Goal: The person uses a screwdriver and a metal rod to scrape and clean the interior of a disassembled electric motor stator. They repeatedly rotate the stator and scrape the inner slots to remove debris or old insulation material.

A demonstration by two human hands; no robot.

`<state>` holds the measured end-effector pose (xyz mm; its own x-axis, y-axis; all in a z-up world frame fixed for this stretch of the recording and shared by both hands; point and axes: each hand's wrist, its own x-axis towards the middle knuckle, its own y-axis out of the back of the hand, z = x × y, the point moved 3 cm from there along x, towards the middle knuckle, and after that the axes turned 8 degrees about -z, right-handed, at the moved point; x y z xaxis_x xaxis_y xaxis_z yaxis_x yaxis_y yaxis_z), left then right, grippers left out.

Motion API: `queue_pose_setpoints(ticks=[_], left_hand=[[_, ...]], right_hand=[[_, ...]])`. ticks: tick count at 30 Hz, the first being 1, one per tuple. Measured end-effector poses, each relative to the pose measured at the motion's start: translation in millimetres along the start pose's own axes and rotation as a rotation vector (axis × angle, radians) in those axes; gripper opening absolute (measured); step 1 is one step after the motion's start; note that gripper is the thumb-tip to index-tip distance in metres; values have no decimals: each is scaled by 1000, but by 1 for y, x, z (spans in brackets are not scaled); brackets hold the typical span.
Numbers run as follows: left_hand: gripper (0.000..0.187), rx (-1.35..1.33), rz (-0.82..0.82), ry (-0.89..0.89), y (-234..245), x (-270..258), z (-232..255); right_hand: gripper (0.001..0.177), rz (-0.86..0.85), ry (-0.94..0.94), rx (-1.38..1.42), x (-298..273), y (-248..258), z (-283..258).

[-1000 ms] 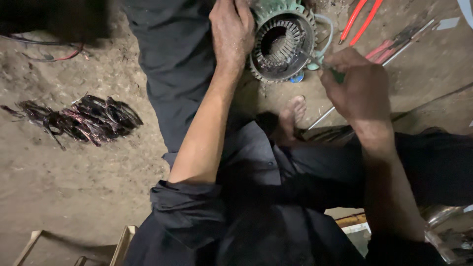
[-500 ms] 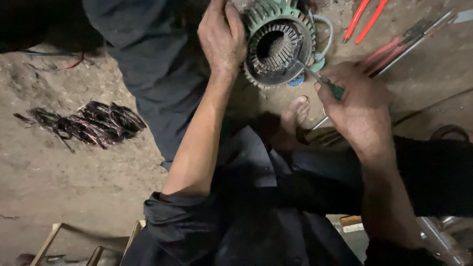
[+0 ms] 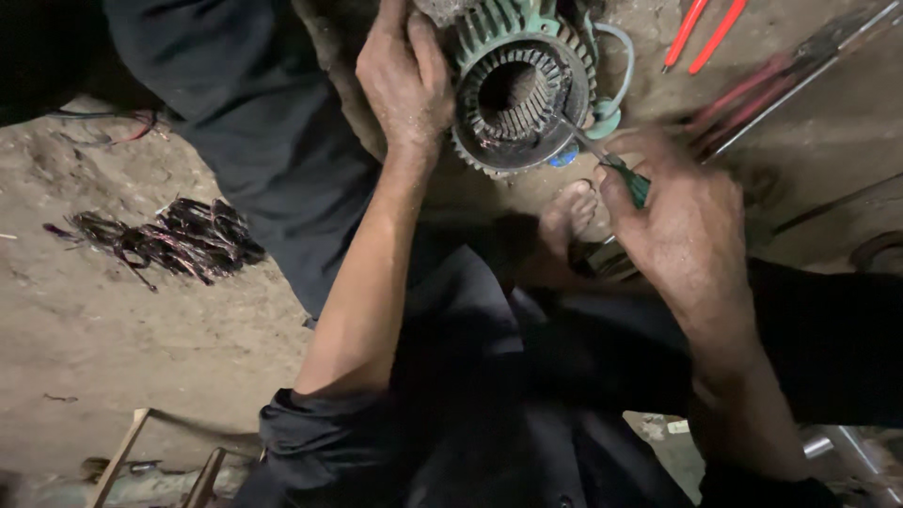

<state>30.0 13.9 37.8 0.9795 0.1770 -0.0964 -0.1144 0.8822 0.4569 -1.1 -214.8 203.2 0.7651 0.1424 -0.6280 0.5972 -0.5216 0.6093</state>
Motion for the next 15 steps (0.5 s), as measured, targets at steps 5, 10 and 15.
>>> queue_pose_setpoints(ticks=[5, 10, 15], left_hand=[[21, -4, -9, -29, 0, -1, -4], [25, 24, -17, -49, -1, -1, -8], [25, -14, -65, -98, 0, 4, 5]], right_hand=[[27, 23, -54, -6, -7, 16, 3], [17, 162, 11, 219, -12, 29, 54], [27, 450, 104, 464, 0, 11, 202]])
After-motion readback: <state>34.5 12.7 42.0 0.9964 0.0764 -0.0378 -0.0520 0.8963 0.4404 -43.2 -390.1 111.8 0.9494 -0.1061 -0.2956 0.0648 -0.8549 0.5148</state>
